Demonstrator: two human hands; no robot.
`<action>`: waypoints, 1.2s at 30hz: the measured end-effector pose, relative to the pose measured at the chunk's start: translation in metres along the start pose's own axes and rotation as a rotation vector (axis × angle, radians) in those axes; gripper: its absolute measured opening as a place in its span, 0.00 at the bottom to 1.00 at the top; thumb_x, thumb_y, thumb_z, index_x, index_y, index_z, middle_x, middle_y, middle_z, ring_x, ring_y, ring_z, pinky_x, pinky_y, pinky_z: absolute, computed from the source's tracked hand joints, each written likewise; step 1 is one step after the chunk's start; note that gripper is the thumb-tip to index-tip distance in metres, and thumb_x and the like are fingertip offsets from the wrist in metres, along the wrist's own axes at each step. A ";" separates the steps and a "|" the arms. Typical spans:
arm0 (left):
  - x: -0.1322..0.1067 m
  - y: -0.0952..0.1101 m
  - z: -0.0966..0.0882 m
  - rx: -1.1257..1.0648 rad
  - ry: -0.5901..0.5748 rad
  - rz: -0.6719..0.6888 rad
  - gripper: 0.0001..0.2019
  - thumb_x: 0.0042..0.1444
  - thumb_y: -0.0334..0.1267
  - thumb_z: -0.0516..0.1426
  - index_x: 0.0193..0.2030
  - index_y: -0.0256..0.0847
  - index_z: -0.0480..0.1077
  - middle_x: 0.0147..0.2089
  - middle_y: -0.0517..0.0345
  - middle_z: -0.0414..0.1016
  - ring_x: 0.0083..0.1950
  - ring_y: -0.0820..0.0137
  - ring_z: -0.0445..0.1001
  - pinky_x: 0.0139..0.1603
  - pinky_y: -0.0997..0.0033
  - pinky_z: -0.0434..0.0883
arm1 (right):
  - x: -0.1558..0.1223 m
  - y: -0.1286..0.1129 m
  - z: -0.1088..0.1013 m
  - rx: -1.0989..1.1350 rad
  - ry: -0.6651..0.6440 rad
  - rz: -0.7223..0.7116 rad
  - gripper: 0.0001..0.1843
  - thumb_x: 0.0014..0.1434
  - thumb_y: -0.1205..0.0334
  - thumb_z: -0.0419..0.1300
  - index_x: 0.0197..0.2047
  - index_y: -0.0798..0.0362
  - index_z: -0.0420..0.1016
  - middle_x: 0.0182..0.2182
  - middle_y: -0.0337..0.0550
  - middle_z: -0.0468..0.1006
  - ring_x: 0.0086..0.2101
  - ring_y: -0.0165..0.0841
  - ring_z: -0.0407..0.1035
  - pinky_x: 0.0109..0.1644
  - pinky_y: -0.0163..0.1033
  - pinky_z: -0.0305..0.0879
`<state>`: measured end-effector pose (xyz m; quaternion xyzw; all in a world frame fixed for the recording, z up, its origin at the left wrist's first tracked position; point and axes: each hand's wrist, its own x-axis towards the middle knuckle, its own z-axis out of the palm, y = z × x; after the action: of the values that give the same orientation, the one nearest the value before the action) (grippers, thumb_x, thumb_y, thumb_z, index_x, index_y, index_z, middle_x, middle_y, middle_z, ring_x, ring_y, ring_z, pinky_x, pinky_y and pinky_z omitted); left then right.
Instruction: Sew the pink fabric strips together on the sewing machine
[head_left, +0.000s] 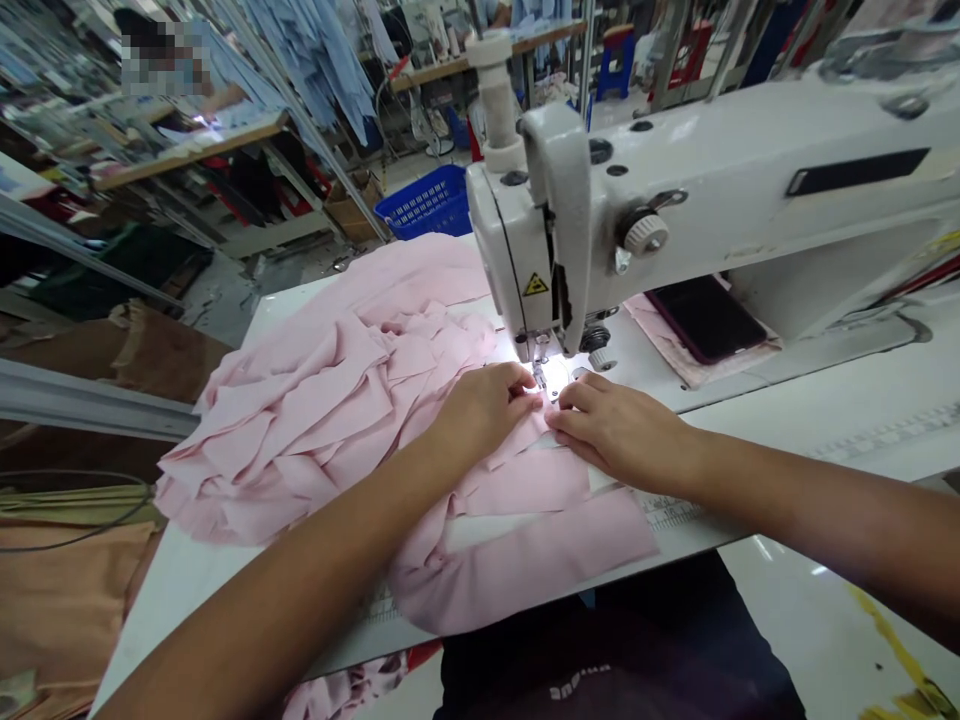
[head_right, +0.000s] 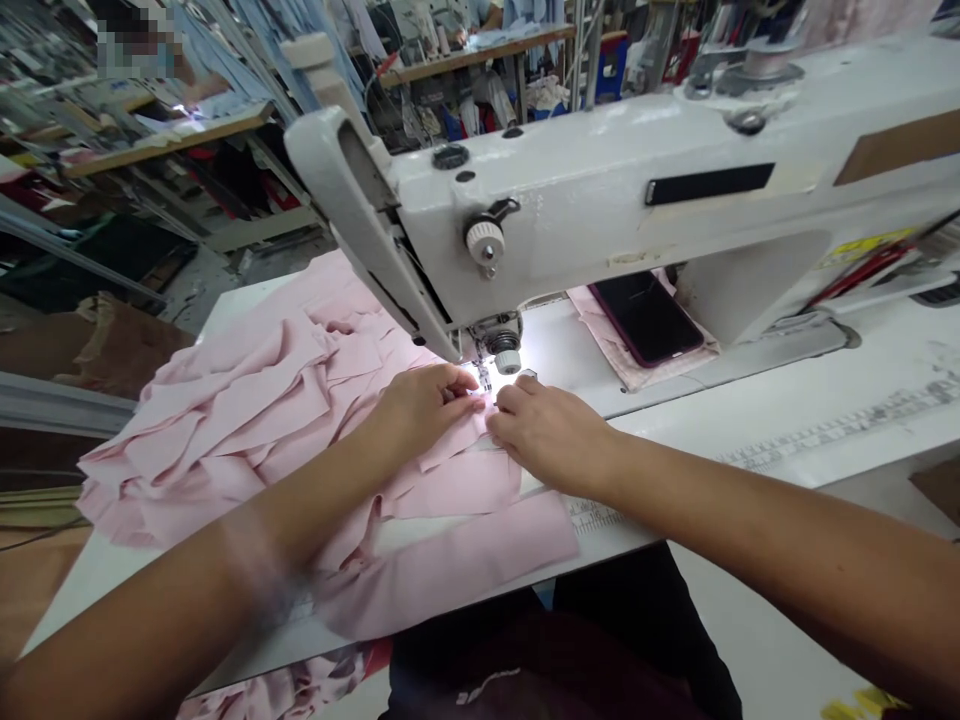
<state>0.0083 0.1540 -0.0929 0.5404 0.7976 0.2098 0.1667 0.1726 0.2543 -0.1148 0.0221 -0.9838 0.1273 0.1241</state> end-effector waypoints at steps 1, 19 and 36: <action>0.001 -0.001 0.000 -0.029 0.004 -0.023 0.02 0.51 0.35 0.63 0.32 0.43 0.74 0.31 0.63 0.76 0.33 0.70 0.72 0.36 0.71 0.66 | -0.003 0.003 0.001 -0.028 0.006 -0.063 0.11 0.66 0.67 0.53 0.44 0.57 0.77 0.41 0.52 0.75 0.43 0.44 0.66 0.43 0.48 0.67; 0.022 -0.015 -0.007 -0.050 -0.052 -0.003 0.08 0.51 0.38 0.62 0.27 0.39 0.68 0.29 0.63 0.73 0.34 0.71 0.71 0.34 0.74 0.64 | 0.001 0.004 -0.005 -0.229 -0.014 -0.051 0.22 0.64 0.53 0.61 0.53 0.61 0.73 0.53 0.45 0.74 0.46 0.44 0.69 0.37 0.44 0.72; 0.028 -0.034 0.006 0.138 -0.006 0.042 0.12 0.53 0.44 0.61 0.24 0.41 0.69 0.28 0.62 0.73 0.31 0.70 0.71 0.32 0.73 0.66 | 0.005 0.005 -0.013 -0.206 -0.154 0.018 0.21 0.67 0.52 0.58 0.55 0.59 0.71 0.52 0.49 0.74 0.47 0.40 0.69 0.37 0.42 0.69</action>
<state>-0.0256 0.1703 -0.1162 0.5679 0.7981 0.1565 0.1270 0.1704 0.2623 -0.1021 0.0101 -0.9985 0.0244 0.0487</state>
